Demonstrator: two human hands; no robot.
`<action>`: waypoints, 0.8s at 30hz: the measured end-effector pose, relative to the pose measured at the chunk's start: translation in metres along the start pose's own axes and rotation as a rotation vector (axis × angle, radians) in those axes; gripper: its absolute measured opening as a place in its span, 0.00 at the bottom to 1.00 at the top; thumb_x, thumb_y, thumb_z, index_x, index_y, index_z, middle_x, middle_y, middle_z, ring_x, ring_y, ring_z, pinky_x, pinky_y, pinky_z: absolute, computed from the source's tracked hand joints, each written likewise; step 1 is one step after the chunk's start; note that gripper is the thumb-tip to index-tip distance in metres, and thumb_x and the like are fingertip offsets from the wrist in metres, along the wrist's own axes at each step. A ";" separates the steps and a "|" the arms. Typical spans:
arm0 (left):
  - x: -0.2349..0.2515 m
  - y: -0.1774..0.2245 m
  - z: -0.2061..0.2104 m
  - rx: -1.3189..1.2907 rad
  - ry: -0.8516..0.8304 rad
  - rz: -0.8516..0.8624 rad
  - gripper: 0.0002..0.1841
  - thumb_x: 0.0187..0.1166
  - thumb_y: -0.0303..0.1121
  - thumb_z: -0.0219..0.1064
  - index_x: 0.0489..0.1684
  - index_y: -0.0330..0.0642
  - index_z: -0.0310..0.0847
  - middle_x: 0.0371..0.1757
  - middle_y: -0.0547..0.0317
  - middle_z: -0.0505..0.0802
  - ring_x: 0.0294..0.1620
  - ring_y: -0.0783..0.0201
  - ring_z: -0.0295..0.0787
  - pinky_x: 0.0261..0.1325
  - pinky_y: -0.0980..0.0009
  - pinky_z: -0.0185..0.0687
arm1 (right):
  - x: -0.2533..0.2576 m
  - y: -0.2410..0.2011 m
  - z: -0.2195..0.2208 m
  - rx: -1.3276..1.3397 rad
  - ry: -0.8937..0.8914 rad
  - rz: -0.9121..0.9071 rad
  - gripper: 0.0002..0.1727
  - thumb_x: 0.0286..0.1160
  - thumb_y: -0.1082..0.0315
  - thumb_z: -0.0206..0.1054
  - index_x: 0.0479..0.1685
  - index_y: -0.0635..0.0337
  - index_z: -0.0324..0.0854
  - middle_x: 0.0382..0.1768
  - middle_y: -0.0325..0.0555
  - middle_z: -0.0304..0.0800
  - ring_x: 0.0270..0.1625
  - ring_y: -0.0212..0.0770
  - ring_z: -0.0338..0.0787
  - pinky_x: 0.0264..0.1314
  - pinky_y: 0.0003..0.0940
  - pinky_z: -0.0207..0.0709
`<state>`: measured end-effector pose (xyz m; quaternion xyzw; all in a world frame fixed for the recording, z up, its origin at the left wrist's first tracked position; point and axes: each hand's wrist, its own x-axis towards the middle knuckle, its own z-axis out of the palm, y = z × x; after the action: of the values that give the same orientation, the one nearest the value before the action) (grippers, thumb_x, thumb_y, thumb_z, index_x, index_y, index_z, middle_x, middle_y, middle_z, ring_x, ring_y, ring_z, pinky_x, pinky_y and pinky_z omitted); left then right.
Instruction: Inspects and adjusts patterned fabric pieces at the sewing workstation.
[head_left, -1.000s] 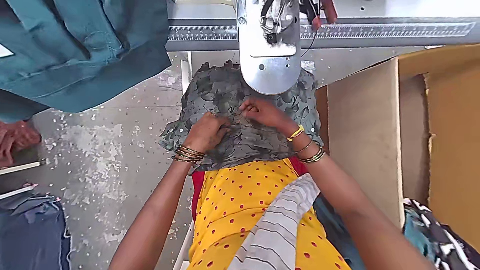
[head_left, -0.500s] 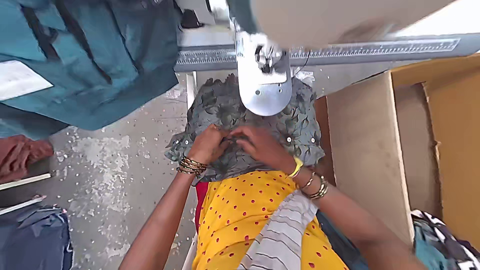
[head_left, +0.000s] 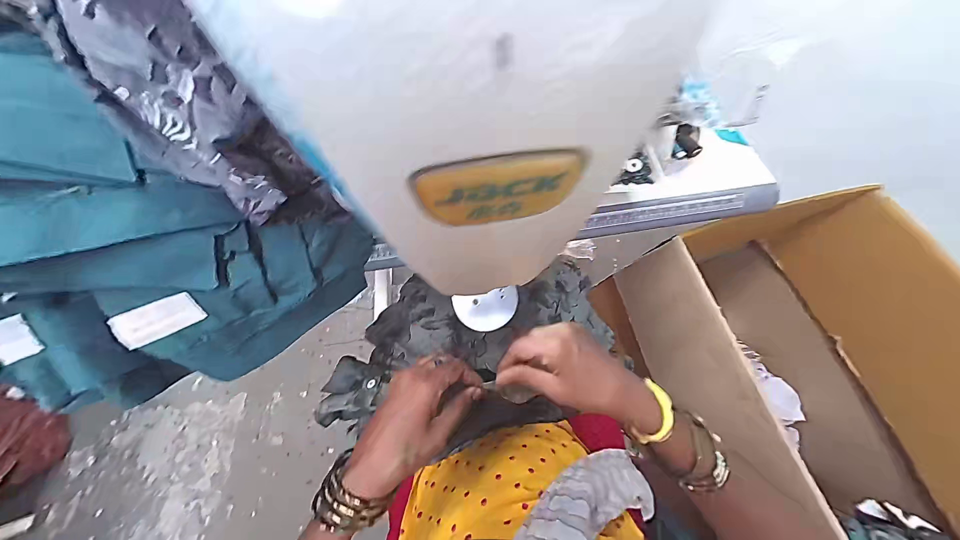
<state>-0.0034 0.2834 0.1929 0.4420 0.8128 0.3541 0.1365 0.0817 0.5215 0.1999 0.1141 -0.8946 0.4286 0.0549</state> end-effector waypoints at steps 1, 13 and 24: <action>0.003 0.005 0.004 -0.021 -0.003 0.023 0.12 0.78 0.44 0.65 0.37 0.49 0.93 0.38 0.63 0.96 0.42 0.66 0.93 0.46 0.61 0.88 | 0.002 0.004 -0.024 -0.059 0.091 0.013 0.16 0.83 0.57 0.65 0.39 0.58 0.93 0.36 0.43 0.95 0.41 0.37 0.94 0.48 0.39 0.87; -0.001 0.002 0.028 -0.088 -0.138 -0.091 0.09 0.75 0.36 0.69 0.38 0.41 0.92 0.37 0.53 0.94 0.41 0.56 0.93 0.48 0.54 0.87 | 0.057 0.102 -0.119 -0.791 0.387 0.156 0.11 0.76 0.66 0.74 0.50 0.63 0.91 0.52 0.58 0.89 0.56 0.61 0.88 0.48 0.54 0.85; -0.009 -0.013 0.043 -0.174 -0.177 -0.121 0.10 0.77 0.35 0.69 0.40 0.38 0.92 0.40 0.50 0.95 0.45 0.53 0.93 0.53 0.51 0.87 | 0.052 0.026 -0.090 -0.410 0.541 -0.061 0.06 0.68 0.70 0.73 0.35 0.65 0.90 0.34 0.49 0.93 0.35 0.41 0.92 0.39 0.39 0.87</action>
<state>0.0174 0.2908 0.1526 0.4079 0.7891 0.3740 0.2665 0.0252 0.5994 0.2474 0.0096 -0.9114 0.2526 0.3247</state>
